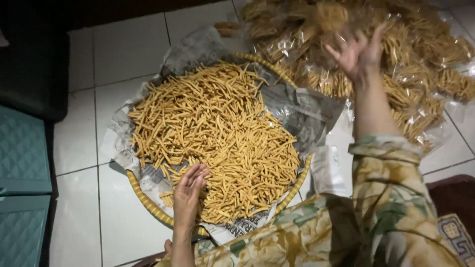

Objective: Packing thin noodle-like snacks into small plastic bags from a large pile on a tray.

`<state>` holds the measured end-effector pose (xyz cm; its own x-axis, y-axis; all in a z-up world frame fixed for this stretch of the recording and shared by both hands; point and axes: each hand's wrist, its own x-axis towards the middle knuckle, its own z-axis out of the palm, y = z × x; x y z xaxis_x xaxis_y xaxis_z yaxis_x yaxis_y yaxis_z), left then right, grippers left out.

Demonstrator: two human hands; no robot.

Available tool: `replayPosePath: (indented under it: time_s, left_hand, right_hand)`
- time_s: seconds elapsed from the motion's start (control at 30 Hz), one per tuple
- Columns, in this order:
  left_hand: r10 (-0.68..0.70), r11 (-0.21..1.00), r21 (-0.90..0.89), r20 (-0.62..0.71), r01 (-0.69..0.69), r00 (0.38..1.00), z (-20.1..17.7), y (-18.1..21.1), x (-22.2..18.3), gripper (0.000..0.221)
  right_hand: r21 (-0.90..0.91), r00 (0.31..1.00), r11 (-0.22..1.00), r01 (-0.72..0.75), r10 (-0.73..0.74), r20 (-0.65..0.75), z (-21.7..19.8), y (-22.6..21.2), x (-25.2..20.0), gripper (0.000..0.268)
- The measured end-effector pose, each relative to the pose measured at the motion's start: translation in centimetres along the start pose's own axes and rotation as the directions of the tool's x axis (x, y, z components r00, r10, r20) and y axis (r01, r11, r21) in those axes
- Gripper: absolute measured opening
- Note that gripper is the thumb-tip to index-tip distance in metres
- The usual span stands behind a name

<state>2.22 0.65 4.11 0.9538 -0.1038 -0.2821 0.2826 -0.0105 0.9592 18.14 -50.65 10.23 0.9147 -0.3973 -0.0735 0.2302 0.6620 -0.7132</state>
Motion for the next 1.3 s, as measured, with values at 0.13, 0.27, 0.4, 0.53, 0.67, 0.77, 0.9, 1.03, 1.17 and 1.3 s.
replayPosePath:
  time_s: [0.13,0.27,0.4,0.53,0.67,0.77,0.9,1.03,1.17,1.3]
  left_hand:
    - [0.003,0.999,-0.035,0.0,-0.003,1.0,0.0,-0.1,0.1,0.05]
    - [0.051,0.998,-0.04,0.025,-0.05,0.998,0.1,-0.3,0.1,0.05]
    - [0.048,0.999,-0.013,0.03,-0.047,0.998,0.4,0.2,-0.4,0.049]
    - [0.037,0.999,-0.016,0.043,-0.037,0.998,0.3,-0.1,-0.3,0.049]
    - [0.054,0.999,-0.009,0.062,-0.054,0.997,0.1,-0.7,-0.3,0.049]
    - [0.053,0.998,-0.027,0.077,-0.051,0.996,0.3,-0.7,-0.3,0.049]
    - [0.011,1.0,0.004,0.06,-0.011,0.998,0.8,0.1,-0.9,0.048]
    - [0.146,0.987,-0.085,0.122,-0.136,0.982,1.0,-1.9,-1.0,0.047]
    - [0.177,0.984,-0.073,0.223,-0.165,0.959,1.6,-2.3,-0.8,0.074]
    - [0.212,0.977,-0.009,0.005,-0.212,0.977,1.1,-1.2,-0.9,0.021]
  right_hand:
    - [-0.432,0.993,0.901,0.037,0.017,0.121,-6.9,1.4,1.8,0.103]
    - [-0.896,0.912,-0.375,-0.237,0.232,-0.339,-6.6,2.9,-7.8,0.01]
    - [-0.576,0.732,-0.801,-0.164,0.293,-0.616,-14.9,7.6,-14.4,0.051]
    - [-0.821,0.852,-0.488,-0.297,0.254,-0.459,-22.0,9.1,-17.5,0.058]
    - [-0.939,0.93,-0.043,-0.341,0.132,-0.344,-21.5,8.2,-19.7,0.027]
    - [-0.881,0.896,-0.204,-0.427,0.04,-0.443,-24.2,8.7,-19.2,0.011]
    - [-0.882,0.965,-0.398,-0.252,-0.028,-0.262,-23.5,7.6,-19.7,0.02]
    - [-0.92,0.996,-0.387,-0.068,0.02,-0.082,-7.0,6.7,-21.1,0.024]
    - [-0.931,0.851,0.313,0.186,0.422,0.312,8.0,11.5,-26.1,0.042]
    - [-0.853,0.661,0.366,0.371,0.541,0.52,12.8,18.1,-27.8,0.022]
